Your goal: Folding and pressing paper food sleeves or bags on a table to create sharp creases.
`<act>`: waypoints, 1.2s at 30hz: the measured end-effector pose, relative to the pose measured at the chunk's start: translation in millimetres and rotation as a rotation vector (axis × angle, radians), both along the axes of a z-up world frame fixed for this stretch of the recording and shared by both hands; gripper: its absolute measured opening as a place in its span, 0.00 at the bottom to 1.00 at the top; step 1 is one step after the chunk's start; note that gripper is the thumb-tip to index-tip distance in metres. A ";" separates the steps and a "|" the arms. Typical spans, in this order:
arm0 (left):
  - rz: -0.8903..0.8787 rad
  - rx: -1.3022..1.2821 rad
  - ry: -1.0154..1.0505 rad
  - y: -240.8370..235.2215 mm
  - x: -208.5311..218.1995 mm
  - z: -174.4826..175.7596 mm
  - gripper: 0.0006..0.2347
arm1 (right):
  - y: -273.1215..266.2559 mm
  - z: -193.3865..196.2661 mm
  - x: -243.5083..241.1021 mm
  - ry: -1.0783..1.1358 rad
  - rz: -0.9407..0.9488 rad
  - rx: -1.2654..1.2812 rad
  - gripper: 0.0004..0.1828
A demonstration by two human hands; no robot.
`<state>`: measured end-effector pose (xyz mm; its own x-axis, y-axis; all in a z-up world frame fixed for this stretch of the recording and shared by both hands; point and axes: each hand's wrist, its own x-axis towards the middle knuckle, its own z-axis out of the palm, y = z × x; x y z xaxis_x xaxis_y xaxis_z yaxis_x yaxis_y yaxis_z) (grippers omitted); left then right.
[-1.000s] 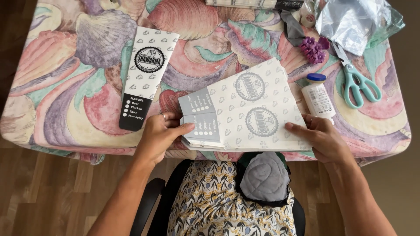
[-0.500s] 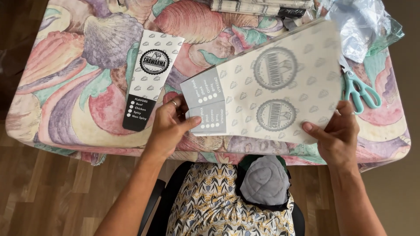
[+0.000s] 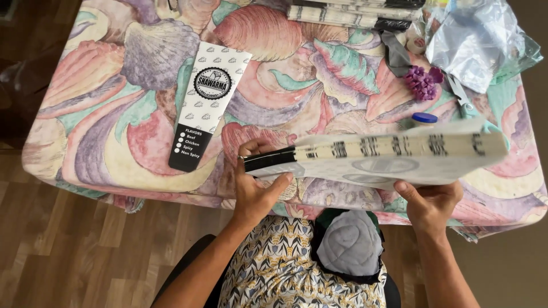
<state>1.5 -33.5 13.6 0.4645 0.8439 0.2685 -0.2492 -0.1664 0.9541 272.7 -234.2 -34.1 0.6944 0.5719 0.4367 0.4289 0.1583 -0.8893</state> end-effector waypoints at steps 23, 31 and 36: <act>0.067 0.199 0.070 4.5 2.6 -24.5 0.20 | 6.8 -10.5 5.3 0.084 0.074 0.137 0.23; 0.037 0.117 0.067 3.8 3.3 -29.0 0.20 | -5.3 -27.1 19.5 -0.066 0.160 0.165 0.19; -0.007 -0.066 0.083 16.1 11.4 -22.2 0.24 | 11.5 26.9 14.5 0.027 0.137 0.083 0.14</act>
<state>12.9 -17.4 -8.6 0.4891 0.8551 0.1722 -0.1696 -0.1005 0.9804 287.2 -222.7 -7.2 0.6248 0.6245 0.4686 0.3741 0.2873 -0.8818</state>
